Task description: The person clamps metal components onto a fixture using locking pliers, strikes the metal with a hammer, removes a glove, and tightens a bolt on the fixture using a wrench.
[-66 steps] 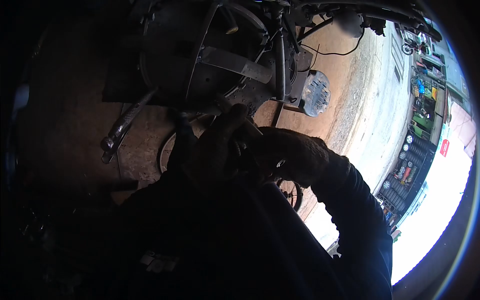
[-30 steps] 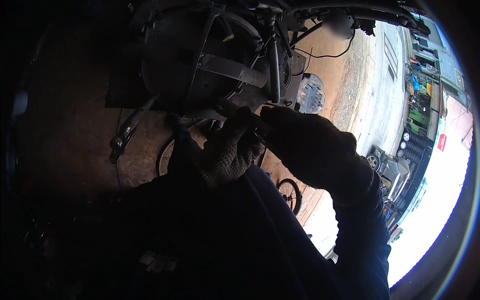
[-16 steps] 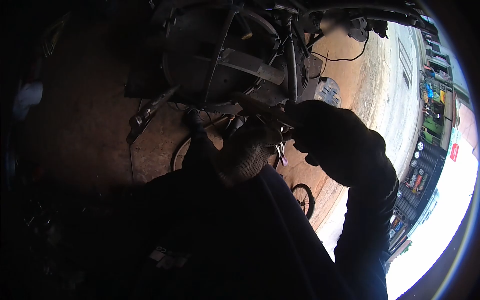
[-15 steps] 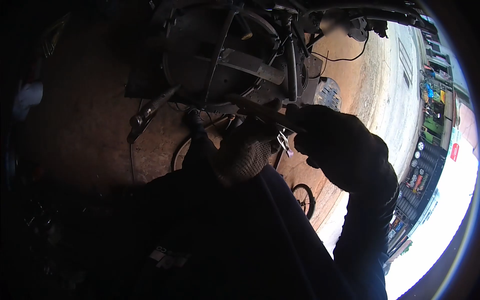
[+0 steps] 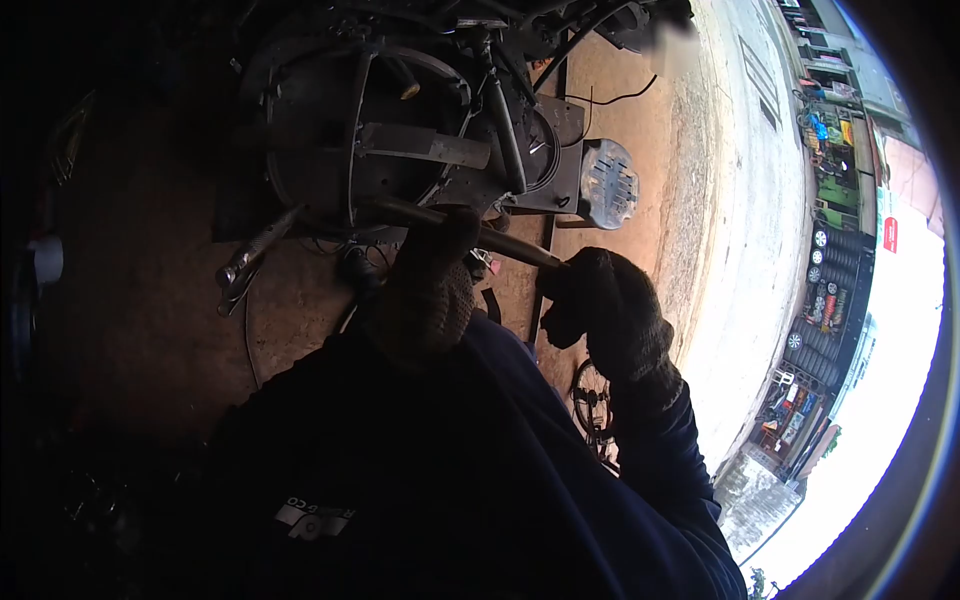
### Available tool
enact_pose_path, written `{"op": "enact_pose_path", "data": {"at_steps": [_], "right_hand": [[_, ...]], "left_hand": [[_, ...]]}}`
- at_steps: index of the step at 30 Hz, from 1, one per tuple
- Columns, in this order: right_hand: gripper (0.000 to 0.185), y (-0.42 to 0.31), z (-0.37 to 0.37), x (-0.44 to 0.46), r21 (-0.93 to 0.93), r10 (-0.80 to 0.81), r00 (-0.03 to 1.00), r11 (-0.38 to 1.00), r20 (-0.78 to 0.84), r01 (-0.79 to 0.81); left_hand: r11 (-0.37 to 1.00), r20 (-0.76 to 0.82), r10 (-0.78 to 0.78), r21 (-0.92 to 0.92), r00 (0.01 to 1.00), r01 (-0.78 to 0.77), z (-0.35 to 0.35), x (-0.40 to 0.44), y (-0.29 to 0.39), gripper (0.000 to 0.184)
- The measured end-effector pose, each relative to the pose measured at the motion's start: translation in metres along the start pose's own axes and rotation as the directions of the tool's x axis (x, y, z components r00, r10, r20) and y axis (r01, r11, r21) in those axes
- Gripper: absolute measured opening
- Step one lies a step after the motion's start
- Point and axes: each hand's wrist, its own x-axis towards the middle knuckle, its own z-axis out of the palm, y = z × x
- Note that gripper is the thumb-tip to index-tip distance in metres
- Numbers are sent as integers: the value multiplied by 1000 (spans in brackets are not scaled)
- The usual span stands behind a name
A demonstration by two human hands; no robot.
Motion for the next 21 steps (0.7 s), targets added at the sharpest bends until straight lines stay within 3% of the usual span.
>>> {"op": "enact_pose_path", "data": {"at_steps": [1, 2, 3, 4, 5, 7, 9, 10, 11, 13, 15, 18, 21], "right_hand": [[26, -1, 3, 0, 100, 36, 998, 994, 48, -41], [26, -2, 15, -1, -386, -249, 965, 900, -77, 202], [27, -7, 25, -2, -788, -531, 846, 539, -45, 297], [31, -11, 18, -4, -821, -476, 879, 495, 16, 283], [31, -9, 13, -4, -818, -477, 879, 500, 15, 285], [30, 5, 1, -3, -852, -323, 944, 475, 62, 218], [22, 20, -17, -2, -832, -234, 967, 512, 104, 214], [29, 20, -24, -1, -419, -8, 989, 905, 148, 70], [38, 19, -24, 0, 99, 166, 941, 974, 296, -203], [75, 19, -11, 6, -243, -110, 976, 958, 187, 155], [72, 21, -6, 27, -355, -182, 931, 887, 317, 294], [68, 37, -2, 60, -321, -36, 856, 918, 515, 232], [65, 51, 2, 78, -327, 88, 783, 933, 616, 152]], "left_hand": [[999, 8, -37, 22, 999, 37, 4, -1, -1, 37], [941, -141, 193, 306, 971, -143, 14, -7, -15, 30], [867, -176, 321, 449, 931, -214, 12, -5, -8, 32], [768, -208, 442, 590, 873, -248, 10, -4, -1, 35], [894, -180, 343, 362, 922, -262, 3, -4, 7, 35], [966, -126, 247, 115, 961, -233, -5, -6, 23, 35], [950, -136, 251, 227, 958, -216, -7, -6, 28, 30], [942, -142, 250, 264, 958, -207, -9, -4, 30, 29], [967, 18, -211, -142, 977, 211, -16, 8, 31, 25], [658, 327, -532, -421, 781, 625, -21, 17, 39, 31], [495, 390, -617, -483, 684, 722, -19, 21, 49, 35], [471, 505, -550, -470, 665, 746, -26, 30, 66, 39], [362, 470, -579, -584, 666, 727, -26, 29, 49, 38]]}}
